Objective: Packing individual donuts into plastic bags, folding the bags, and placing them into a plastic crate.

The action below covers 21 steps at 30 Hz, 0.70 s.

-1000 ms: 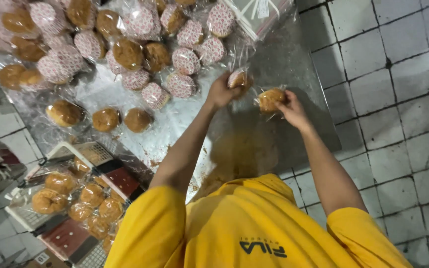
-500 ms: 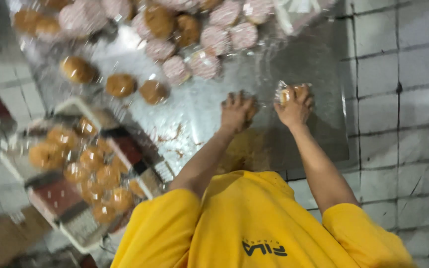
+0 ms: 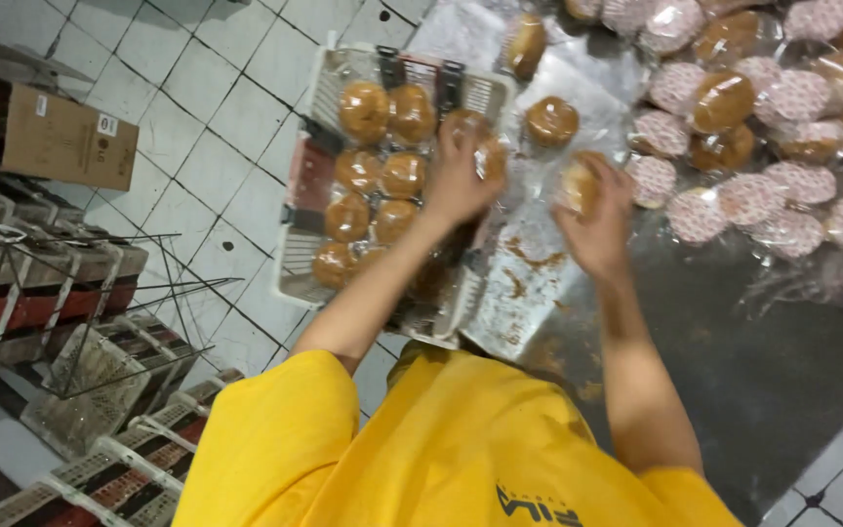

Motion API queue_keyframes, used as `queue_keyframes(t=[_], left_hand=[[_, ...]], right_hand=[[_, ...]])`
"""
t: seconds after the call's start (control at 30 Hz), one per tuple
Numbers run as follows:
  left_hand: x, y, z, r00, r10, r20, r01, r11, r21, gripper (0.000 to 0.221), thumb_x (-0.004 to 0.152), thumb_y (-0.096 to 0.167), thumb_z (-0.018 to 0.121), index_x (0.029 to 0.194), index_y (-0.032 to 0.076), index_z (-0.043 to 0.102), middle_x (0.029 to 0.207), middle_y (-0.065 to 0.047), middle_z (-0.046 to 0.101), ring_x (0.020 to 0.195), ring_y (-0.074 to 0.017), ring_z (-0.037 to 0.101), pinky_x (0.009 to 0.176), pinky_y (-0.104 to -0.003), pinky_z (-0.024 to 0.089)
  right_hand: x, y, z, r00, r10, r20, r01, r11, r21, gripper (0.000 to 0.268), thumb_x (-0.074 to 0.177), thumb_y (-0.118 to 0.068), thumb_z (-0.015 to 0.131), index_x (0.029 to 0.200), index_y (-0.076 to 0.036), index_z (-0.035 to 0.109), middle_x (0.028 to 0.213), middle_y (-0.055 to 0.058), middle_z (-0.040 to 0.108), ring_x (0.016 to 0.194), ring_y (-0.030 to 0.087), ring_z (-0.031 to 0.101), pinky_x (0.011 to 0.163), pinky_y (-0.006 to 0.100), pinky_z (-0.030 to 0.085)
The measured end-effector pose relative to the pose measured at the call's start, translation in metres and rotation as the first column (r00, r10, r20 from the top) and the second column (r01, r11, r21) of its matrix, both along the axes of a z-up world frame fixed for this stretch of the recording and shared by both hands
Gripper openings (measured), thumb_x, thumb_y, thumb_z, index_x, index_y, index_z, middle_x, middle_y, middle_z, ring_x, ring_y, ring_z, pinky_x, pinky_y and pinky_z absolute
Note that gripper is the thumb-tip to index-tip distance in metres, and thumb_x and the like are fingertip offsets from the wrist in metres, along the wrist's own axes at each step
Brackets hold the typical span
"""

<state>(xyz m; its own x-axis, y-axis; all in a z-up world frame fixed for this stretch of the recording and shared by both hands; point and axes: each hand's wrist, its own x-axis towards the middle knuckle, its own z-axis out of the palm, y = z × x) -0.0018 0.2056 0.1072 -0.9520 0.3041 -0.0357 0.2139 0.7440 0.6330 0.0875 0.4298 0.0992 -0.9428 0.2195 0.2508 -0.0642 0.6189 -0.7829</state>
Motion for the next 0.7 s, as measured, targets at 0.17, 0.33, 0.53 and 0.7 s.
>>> queue_keyframes(t=[0.17,0.33,0.53,0.7], left_hand=[[-0.054,-0.097,0.015,0.959,0.282,0.034,-0.280,0.959,-0.047,0.084,0.073,0.049,0.083,0.144,0.026,0.045,0.153,-0.016,0.036,0.133,-0.0469,0.051,0.104,-0.059,0.049],[-0.045,-0.167,-0.006,0.944,0.330,-0.007,-0.312,0.886,-0.344,0.093,0.070,0.051,0.087,0.144,0.012,0.047,0.150,-0.024,0.039,0.125,-0.0478,0.052,0.096,-0.058,0.051],[-0.046,-0.186,-0.034,0.967,0.250,0.039,-0.213,0.888,-0.408,0.095,0.075,0.041,0.086,0.151,0.009,0.039,0.154,-0.025,0.032,0.127,-0.0485,0.048,0.101,-0.060,0.047],[-0.046,-0.189,-0.080,0.974,0.227,0.003,-0.187,0.809,-0.556,0.098,0.073,0.048,0.086,0.152,0.011,0.043,0.155,-0.021,0.042,0.128,-0.0414,0.051,0.104,-0.060,0.043]], right_hand=[[-0.109,-0.150,0.031,0.987,0.125,0.101,-0.151,0.938,0.311,0.074,0.075,-0.025,0.084,0.142,-0.014,0.056,0.143,0.026,0.038,0.133,0.053,0.043,0.109,0.057,0.042],[-0.169,-0.185,-0.030,0.907,-0.032,0.420,-0.185,0.866,0.465,0.074,0.088,-0.038,0.076,0.150,-0.017,0.044,0.151,0.028,0.031,0.134,0.054,0.040,0.104,0.062,0.045],[-0.175,-0.190,-0.052,0.818,-0.085,0.569,-0.216,0.872,0.440,0.071,0.096,-0.049,0.064,0.154,-0.019,0.035,0.155,0.027,0.026,0.138,0.053,0.038,0.107,0.064,0.042],[-0.161,-0.175,-0.015,0.752,-0.082,0.654,-0.282,0.856,0.432,0.088,0.094,-0.054,0.067,0.163,-0.016,0.028,0.161,0.034,0.025,0.148,0.054,0.029,0.120,0.061,0.026]])
